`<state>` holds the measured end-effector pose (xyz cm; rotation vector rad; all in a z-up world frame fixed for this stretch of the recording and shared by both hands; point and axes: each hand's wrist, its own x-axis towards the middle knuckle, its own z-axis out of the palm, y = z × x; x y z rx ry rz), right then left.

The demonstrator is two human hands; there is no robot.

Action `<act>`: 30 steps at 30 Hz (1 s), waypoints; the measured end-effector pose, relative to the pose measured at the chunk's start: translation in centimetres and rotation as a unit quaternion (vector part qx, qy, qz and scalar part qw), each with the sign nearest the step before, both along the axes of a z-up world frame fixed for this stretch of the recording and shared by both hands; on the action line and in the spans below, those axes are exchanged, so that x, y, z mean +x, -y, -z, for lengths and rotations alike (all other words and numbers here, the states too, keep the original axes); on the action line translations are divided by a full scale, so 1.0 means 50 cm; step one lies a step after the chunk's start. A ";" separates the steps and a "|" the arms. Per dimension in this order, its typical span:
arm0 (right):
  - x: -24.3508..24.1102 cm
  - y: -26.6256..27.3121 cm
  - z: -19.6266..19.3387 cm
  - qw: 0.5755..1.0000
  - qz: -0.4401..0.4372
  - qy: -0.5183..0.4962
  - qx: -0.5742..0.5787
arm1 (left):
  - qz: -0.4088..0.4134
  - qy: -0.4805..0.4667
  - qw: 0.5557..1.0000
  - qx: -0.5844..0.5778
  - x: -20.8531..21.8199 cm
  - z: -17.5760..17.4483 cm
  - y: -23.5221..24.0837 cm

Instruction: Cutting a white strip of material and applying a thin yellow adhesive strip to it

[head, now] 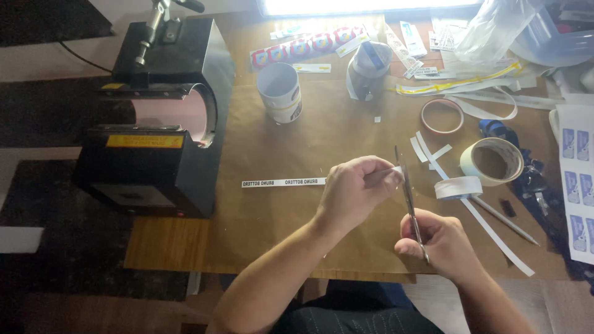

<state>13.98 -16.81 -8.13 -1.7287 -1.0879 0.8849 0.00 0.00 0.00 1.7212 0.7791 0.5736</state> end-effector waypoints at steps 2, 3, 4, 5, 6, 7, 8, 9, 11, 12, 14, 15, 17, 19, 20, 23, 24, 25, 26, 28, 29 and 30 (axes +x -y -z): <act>-0.001 0.000 0.000 0.999 0.015 0.028 -0.019 | 0.002 0.008 1.000 -0.002 0.001 0.004 0.000; -0.002 0.001 0.001 0.997 0.028 0.055 -0.038 | 0.003 0.016 1.000 -0.005 0.001 0.006 0.000; -0.003 0.002 0.000 0.997 0.029 0.054 -0.039 | 0.004 0.016 1.000 -0.005 0.001 0.007 0.000; -0.002 0.002 -0.001 0.998 0.036 0.047 -0.037 | 0.005 0.020 1.000 0.003 0.001 0.007 0.000; -0.002 0.003 -0.003 0.998 0.044 0.040 -0.036 | 0.007 0.024 1.000 0.011 0.000 0.008 -0.001; -0.004 0.002 -0.005 0.998 0.044 0.040 -0.036 | 0.007 0.024 1.000 0.011 0.001 0.011 -0.001; -0.007 0.002 -0.008 0.997 0.044 0.061 -0.033 | 0.008 0.020 1.000 0.014 0.001 0.014 -0.001; -0.008 0.001 -0.012 0.995 0.044 0.082 -0.030 | 0.009 0.016 1.000 0.019 0.002 0.017 -0.003; -0.008 0.001 0.001 0.992 0.060 0.094 -0.052 | 0.010 0.025 1.000 0.001 0.003 0.015 0.000; -0.008 0.001 0.008 0.989 0.076 0.106 -0.074 | 0.011 0.033 0.999 -0.018 0.003 0.014 0.001; -0.018 -0.004 -0.015 0.992 0.088 0.048 -0.076 | 0.009 0.036 0.999 -0.010 0.005 0.019 0.001; -0.024 -0.007 -0.026 0.992 0.098 -0.011 -0.078 | 0.007 0.039 0.999 -0.003 0.006 0.021 0.001; 0.003 0.007 0.001 0.996 0.062 -0.010 -0.061 | 0.004 0.038 0.999 -0.019 0.006 0.015 0.002; 0.015 0.014 0.012 0.999 0.025 -0.008 -0.045 | 0.001 0.036 0.999 -0.037 0.004 0.008 0.002; 0.013 0.013 0.009 0.999 0.015 -0.001 -0.038 | 0.007 0.031 0.999 -0.027 0.003 0.004 0.002; 0.005 0.012 0.002 0.999 0.004 0.019 -0.029 | 0.013 0.033 0.999 -0.009 0.002 0.010 0.002; 0.003 0.010 0.000 0.999 0.001 0.032 -0.027 | 0.013 0.041 0.999 0.000 0.004 0.014 0.002; 0.000 0.009 -0.001 0.999 -0.001 0.032 -0.027 | 0.012 0.041 0.999 0.000 0.004 0.017 0.001; -0.002 0.009 -0.002 0.999 0.015 0.028 -0.040 | 0.007 0.034 0.999 0.014 0.004 0.020 0.000; -0.006 0.008 -0.003 0.998 0.032 0.024 -0.053 | 0.004 0.026 0.999 0.029 0.004 0.018 0.000; -0.006 0.009 -0.004 0.997 0.035 0.039 -0.052 | 0.001 0.023 1.000 0.015 0.003 0.015 0.001; -0.007 0.009 -0.004 0.997 0.038 0.053 -0.052 | -0.003 0.020 1.000 0.002 0.003 0.011 0.003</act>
